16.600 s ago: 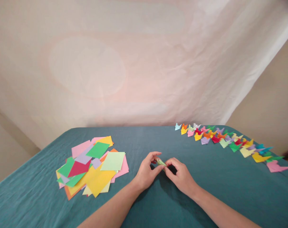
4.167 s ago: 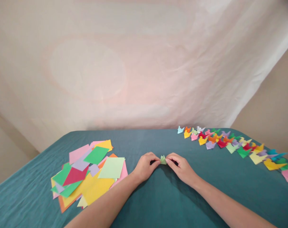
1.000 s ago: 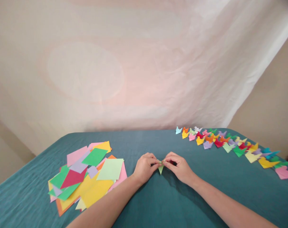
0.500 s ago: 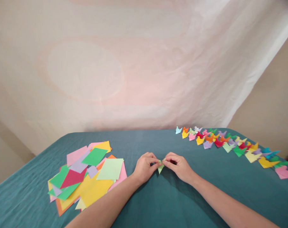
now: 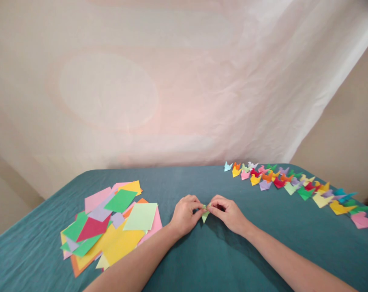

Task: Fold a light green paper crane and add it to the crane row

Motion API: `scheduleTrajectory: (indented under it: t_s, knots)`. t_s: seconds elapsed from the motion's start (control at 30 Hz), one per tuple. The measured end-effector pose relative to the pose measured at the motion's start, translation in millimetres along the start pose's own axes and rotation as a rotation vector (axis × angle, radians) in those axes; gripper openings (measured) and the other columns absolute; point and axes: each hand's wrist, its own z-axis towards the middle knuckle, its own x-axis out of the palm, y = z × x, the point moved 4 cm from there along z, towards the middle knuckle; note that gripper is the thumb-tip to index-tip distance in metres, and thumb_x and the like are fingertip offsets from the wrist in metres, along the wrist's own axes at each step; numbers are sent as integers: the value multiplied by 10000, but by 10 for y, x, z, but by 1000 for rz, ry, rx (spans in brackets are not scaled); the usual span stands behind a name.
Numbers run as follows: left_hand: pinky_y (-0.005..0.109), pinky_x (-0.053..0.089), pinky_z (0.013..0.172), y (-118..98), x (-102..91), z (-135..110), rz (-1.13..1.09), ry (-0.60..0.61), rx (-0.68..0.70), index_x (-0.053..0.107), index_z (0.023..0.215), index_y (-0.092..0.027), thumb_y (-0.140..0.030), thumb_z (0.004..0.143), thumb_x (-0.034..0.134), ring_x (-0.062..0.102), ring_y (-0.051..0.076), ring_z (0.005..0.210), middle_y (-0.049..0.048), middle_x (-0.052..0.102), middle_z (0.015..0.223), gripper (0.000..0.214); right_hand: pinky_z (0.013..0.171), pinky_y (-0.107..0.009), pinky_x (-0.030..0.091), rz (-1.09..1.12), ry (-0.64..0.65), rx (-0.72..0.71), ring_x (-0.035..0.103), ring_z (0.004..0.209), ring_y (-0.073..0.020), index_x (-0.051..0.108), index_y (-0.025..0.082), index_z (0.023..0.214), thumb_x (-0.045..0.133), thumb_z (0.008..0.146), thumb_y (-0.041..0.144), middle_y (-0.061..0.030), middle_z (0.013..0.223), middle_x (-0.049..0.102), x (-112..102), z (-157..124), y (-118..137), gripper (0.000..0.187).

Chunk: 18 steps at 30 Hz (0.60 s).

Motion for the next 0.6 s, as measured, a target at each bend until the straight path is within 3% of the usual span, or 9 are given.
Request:
scheduleTrajectory:
  t_s: [0.6]
  knots:
    - [261,382,741,13,-17,-8,15,-18,-9,673,806,-225,-250,846,546,520,156,798,7,603,809,136,567,-235,392,-41,7,-6,494,618,-118,622,179,721,569,825,296,-4,717,525,53,-17,6,165]
